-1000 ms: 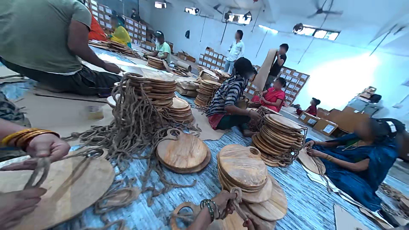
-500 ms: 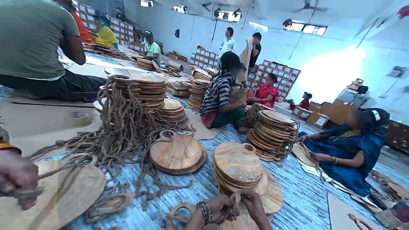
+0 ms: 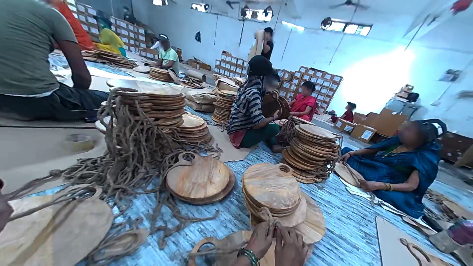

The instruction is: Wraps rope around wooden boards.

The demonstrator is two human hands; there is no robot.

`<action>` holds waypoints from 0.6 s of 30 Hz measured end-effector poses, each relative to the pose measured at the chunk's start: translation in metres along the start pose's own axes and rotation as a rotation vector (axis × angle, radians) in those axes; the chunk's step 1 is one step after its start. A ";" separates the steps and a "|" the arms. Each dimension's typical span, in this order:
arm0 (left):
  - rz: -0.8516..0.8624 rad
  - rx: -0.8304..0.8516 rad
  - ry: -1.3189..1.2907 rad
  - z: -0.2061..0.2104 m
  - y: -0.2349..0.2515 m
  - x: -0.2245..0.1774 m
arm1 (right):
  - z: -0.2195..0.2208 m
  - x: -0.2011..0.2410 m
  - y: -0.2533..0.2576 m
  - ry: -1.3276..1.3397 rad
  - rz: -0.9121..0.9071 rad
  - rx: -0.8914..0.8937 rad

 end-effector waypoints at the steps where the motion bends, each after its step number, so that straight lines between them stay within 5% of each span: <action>1: 0.009 -0.038 0.003 0.001 -0.002 -0.001 | -0.002 0.003 0.002 -0.011 0.044 0.058; 6: 0.058 -0.208 0.031 0.008 -0.007 -0.001 | -0.007 0.007 0.007 -0.020 0.180 0.237; 11: 0.053 -0.085 -0.020 0.006 -0.008 0.001 | -0.009 -0.004 0.013 0.120 0.240 0.406; 18: 0.186 0.092 -0.169 0.005 -0.007 0.004 | -0.002 -0.034 0.013 0.713 0.098 0.500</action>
Point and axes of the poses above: each hand's wrist, its own y-axis towards the middle knuckle, its own z-axis out of the palm, x = y × z, the point moved 3 cm from there along y, towards the middle knuckle, and after that the axes turned 14 degrees about x, right-handed, at the moved point
